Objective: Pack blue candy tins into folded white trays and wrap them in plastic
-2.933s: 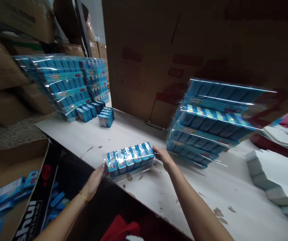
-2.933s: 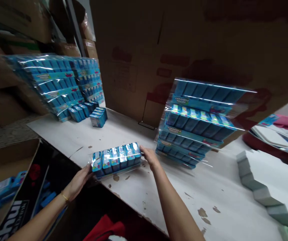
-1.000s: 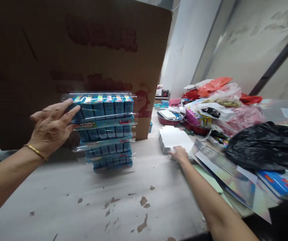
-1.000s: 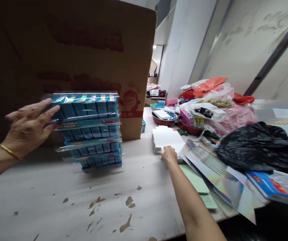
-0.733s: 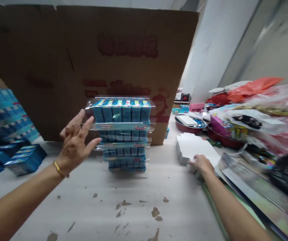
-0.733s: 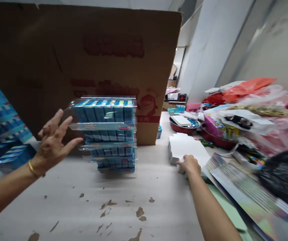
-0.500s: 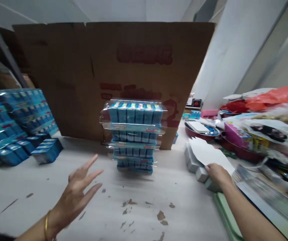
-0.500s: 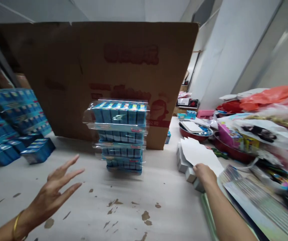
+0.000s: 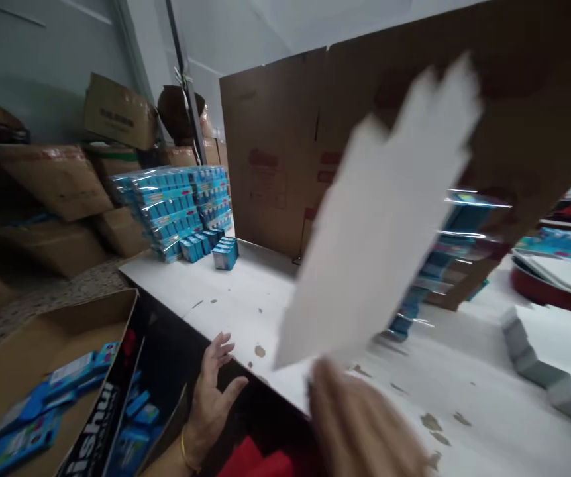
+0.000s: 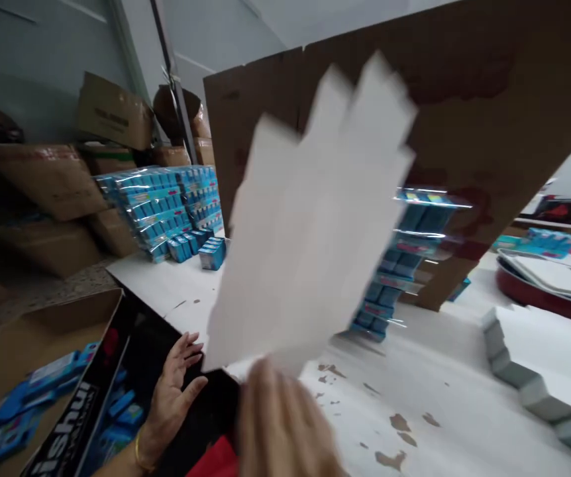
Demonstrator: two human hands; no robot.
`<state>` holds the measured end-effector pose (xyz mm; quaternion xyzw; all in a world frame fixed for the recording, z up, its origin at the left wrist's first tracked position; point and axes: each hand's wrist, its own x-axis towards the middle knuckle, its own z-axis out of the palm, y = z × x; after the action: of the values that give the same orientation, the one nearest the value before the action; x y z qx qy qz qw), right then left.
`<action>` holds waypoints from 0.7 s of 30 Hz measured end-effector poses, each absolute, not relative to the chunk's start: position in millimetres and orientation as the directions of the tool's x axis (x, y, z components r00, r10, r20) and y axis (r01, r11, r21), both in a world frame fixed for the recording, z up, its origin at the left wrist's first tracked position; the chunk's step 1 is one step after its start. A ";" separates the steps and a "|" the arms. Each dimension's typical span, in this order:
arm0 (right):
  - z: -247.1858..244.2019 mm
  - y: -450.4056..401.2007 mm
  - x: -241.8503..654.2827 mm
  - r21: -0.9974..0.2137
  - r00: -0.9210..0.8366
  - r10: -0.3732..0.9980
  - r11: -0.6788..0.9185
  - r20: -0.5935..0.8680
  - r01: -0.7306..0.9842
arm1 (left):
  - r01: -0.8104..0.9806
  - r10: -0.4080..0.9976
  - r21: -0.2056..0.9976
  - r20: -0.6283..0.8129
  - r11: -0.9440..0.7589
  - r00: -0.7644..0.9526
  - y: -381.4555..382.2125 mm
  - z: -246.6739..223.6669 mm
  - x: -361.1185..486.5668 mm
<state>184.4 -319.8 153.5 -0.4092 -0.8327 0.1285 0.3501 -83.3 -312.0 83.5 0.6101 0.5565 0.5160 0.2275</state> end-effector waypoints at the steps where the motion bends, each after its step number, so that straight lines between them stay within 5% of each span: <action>1: 149.4 -318.7 138.7 -0.429 -0.474 0.753 0.653 0.457 0.624 | 0.448 0.904 0.852 0.386 -0.271 -0.186 -318.1 71.5 -91.0; 4: 127.2 -303.7 29.9 -0.187 -0.574 0.793 0.607 0.206 0.772 | 0.592 0.905 0.770 0.396 -0.235 -0.155 -329.1 35.7 -115.1; 8: 80.0 -289.4 -1.8 -0.201 -0.474 0.880 0.460 -0.024 0.865 | 0.763 0.922 0.528 0.305 -0.373 0.240 -326.0 0.9 -139.4; 13: 49.4 -317.4 84.0 -0.290 -0.554 0.833 0.530 0.000 0.797 | 0.726 0.808 0.358 0.212 -0.588 0.550 -301.1 -12.6 -151.4; 17: 33.8 -337.6 136.3 -0.213 -0.576 0.817 0.555 -0.044 0.804 | 0.672 0.732 0.291 0.244 -0.681 0.636 -282.2 -14.5 -151.1; 21: 18.2 -333.0 145.0 -0.215 -0.537 0.841 0.537 0.065 0.816 | 0.635 0.686 0.260 0.248 -0.727 0.684 -273.1 -16.1 -143.4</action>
<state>145.0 -333.0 18.2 -0.4744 -0.8730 0.0796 0.0802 -143.4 -273.1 -16.1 0.9144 0.3613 0.1656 0.0765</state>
